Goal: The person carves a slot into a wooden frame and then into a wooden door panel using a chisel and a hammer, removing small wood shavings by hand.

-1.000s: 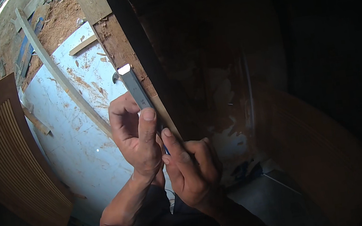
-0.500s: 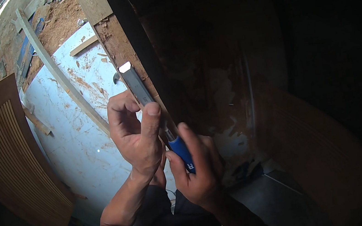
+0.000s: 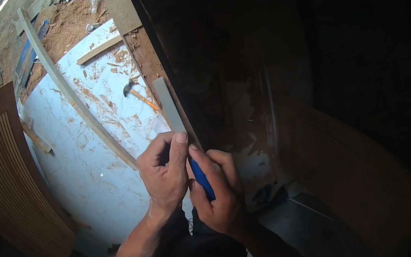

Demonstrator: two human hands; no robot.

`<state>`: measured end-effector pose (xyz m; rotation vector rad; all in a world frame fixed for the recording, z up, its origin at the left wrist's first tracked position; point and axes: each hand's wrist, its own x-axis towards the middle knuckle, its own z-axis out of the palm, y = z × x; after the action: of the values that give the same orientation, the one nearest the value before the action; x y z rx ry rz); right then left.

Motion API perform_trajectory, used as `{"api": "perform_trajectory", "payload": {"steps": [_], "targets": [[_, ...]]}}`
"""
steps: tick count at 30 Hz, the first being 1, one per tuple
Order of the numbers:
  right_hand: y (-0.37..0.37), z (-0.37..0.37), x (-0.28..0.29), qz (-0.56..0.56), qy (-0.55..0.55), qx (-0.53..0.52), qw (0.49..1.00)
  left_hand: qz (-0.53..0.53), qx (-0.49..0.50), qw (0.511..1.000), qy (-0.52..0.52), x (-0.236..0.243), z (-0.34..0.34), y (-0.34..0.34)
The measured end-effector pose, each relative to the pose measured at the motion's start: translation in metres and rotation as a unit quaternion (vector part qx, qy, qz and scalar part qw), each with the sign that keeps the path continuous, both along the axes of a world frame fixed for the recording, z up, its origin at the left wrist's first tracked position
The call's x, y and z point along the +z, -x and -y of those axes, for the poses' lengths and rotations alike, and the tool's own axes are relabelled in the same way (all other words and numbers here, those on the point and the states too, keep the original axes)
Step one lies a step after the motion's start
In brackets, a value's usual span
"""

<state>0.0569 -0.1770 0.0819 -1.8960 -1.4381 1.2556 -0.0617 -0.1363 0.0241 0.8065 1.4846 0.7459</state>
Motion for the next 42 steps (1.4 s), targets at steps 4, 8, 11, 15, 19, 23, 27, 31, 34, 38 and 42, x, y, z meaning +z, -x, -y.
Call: {"api": "perform_trajectory", "payload": {"steps": [4,8,11,15,19,23,27,31,34,38,42], "targets": [[-0.002,0.0,-0.002,-0.04,0.01,-0.008,0.999,0.015,-0.034,0.999,0.039,0.007,0.004,0.005],[-0.001,-0.011,0.006,-0.096,0.102,-0.047,0.989,0.132,0.041,0.988,0.063,0.005,0.002,-0.002],[-0.001,-0.012,0.006,-0.094,0.091,-0.037,0.991,0.243,0.109,0.958,0.101,0.008,-0.007,-0.015],[-0.003,-0.005,-0.003,-0.058,0.038,-0.004,0.998,0.288,0.158,0.934,0.143,0.018,-0.015,-0.024],[-0.003,-0.017,-0.012,-0.029,-0.026,0.01,0.999,0.225,0.127,0.961,0.096,0.009,-0.016,-0.025],[-0.003,-0.011,-0.006,-0.061,0.007,-0.01,0.998,0.196,0.113,0.97,0.085,0.013,-0.009,-0.026],[0.0,-0.021,-0.002,-0.066,0.012,-0.007,0.998,0.206,0.099,0.969,0.093,0.013,-0.016,-0.02],[0.001,-0.02,0.001,-0.068,0.009,-0.016,0.998,0.192,0.09,0.973,0.088,0.018,-0.017,-0.021],[0.003,-0.022,-0.001,-0.079,0.012,-0.02,0.997,0.183,0.096,0.974,0.091,0.017,-0.02,-0.02],[0.002,-0.016,-0.006,-0.093,0.011,-0.027,0.995,0.181,0.095,0.975,0.086,0.015,-0.017,-0.021],[0.007,-0.027,-0.005,-0.096,0.01,-0.034,0.995,0.172,0.092,0.975,0.105,0.018,-0.032,-0.017]]}}
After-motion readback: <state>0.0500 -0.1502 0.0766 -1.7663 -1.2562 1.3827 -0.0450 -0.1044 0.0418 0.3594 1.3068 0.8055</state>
